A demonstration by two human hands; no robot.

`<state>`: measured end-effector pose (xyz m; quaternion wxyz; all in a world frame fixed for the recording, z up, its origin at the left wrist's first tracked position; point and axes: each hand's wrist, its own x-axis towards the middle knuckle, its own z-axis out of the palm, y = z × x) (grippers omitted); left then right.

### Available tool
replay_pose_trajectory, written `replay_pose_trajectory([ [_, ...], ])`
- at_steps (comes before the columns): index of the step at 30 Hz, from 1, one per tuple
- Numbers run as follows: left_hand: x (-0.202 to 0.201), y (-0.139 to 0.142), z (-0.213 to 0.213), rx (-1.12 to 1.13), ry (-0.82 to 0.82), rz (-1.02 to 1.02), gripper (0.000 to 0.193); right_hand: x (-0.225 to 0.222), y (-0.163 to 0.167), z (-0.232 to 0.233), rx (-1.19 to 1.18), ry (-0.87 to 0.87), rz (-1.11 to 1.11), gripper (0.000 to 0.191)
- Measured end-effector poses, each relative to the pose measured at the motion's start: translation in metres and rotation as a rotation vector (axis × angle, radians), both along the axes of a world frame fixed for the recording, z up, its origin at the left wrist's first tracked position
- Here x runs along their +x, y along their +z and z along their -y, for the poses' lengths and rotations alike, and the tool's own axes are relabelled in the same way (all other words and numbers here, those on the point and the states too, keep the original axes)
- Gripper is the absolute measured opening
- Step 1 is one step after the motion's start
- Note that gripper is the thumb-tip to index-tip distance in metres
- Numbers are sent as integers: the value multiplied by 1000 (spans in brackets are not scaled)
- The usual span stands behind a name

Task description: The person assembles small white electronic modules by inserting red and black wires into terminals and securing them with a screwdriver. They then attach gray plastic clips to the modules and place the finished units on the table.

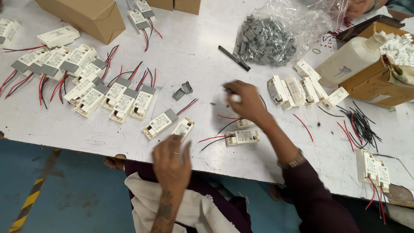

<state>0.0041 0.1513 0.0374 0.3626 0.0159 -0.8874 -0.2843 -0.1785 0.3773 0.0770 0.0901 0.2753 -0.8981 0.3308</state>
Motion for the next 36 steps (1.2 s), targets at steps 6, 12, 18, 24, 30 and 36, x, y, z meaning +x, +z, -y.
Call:
replay_pose_trajectory([
  [6,-1,-1,-66,1,-504,-36,23,113,18,-87,-183,-281,285,22],
  [12,-27,-11,-100,-101,-560,24,41,152,-9,-113,20,-342,425,20],
  [18,-22,-23,-106,-117,-555,140,38,161,-8,-127,-65,-410,181,32],
  [24,-13,-17,-91,2,-527,149,42,169,-7,-112,97,-705,363,44],
  [30,2,-12,-70,150,-420,162,28,172,19,-93,107,-418,136,45],
  [36,4,-19,-68,194,-434,185,25,154,39,-54,97,51,190,53],
])
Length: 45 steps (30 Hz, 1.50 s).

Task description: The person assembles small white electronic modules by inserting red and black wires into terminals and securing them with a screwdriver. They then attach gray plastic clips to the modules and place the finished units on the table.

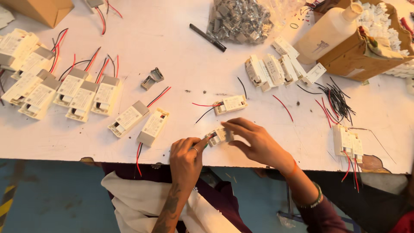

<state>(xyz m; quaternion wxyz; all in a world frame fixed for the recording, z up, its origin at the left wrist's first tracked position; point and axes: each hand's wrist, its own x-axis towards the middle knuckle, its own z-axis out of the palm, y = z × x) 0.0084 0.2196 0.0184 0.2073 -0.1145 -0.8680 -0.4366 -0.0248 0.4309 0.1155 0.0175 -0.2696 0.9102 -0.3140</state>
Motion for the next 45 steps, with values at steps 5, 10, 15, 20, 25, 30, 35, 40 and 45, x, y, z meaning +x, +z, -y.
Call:
replay_pose_trajectory([
  [5,1,-3,1,6,22,-16,20,-26,-4,23,56,266,28,43],
  [10,0,-3,3,20,28,-15,16,-37,-4,28,169,378,23,41],
  [15,-1,-4,5,30,12,-7,14,-41,-7,30,181,342,71,40],
  [20,-1,-5,6,39,2,8,11,-43,-9,30,227,306,97,42],
  [25,-3,-6,7,43,16,4,9,-45,-8,31,225,344,60,43],
  [30,-5,-7,9,46,3,-4,7,-44,-8,34,222,316,32,42],
  [35,-6,-8,9,52,-2,-6,7,-43,-8,37,239,273,75,40],
  [40,-4,-9,9,62,-3,16,7,-41,-8,43,297,240,55,38],
  [45,-5,-11,9,61,-19,36,8,-40,-4,51,405,210,55,33],
])
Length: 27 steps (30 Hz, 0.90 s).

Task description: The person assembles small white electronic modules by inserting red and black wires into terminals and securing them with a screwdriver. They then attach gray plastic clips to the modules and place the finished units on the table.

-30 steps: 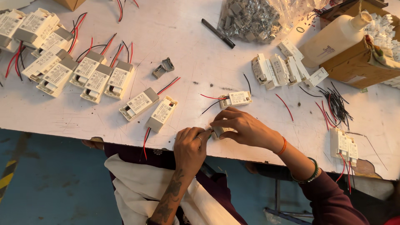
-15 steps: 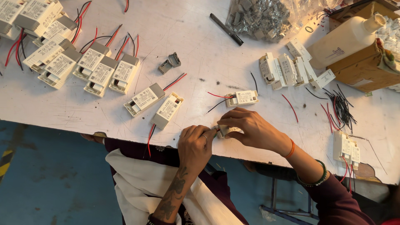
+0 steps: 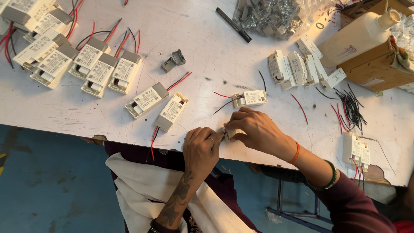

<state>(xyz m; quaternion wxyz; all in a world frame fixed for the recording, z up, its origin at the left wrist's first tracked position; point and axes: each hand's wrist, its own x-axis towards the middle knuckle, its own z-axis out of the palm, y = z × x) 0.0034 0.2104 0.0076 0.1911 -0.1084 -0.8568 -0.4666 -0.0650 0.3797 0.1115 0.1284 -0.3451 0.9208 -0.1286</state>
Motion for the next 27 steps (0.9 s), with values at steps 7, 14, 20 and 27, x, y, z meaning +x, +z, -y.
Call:
replay_pose_trajectory([
  [7,0,-5,0,-4,-15,32,10,-8,-1,8,105,22,15,29],
  [14,6,6,3,26,-26,2,7,-6,-1,-2,-66,19,79,43],
  [20,15,10,13,59,-94,-149,10,29,-16,-12,-253,-22,50,44],
  [27,20,19,20,1,-178,-31,57,46,-37,-15,-361,-16,-107,43],
])
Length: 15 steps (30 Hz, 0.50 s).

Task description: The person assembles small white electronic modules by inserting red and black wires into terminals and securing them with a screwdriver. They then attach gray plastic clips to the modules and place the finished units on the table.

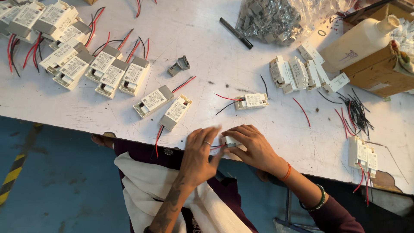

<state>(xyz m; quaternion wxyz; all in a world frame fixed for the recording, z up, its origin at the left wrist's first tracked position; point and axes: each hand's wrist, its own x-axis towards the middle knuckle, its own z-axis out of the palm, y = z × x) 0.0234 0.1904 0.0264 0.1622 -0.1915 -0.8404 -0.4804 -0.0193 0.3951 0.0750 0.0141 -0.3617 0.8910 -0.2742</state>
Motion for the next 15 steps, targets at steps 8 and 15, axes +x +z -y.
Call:
replay_pose_trajectory([
  [8,-14,-9,-19,38,-153,126,70,6,-22,-1,-67,-84,-71,36],
  [15,-17,-10,-17,53,-108,117,67,-4,-17,1,-80,-57,-75,40],
])
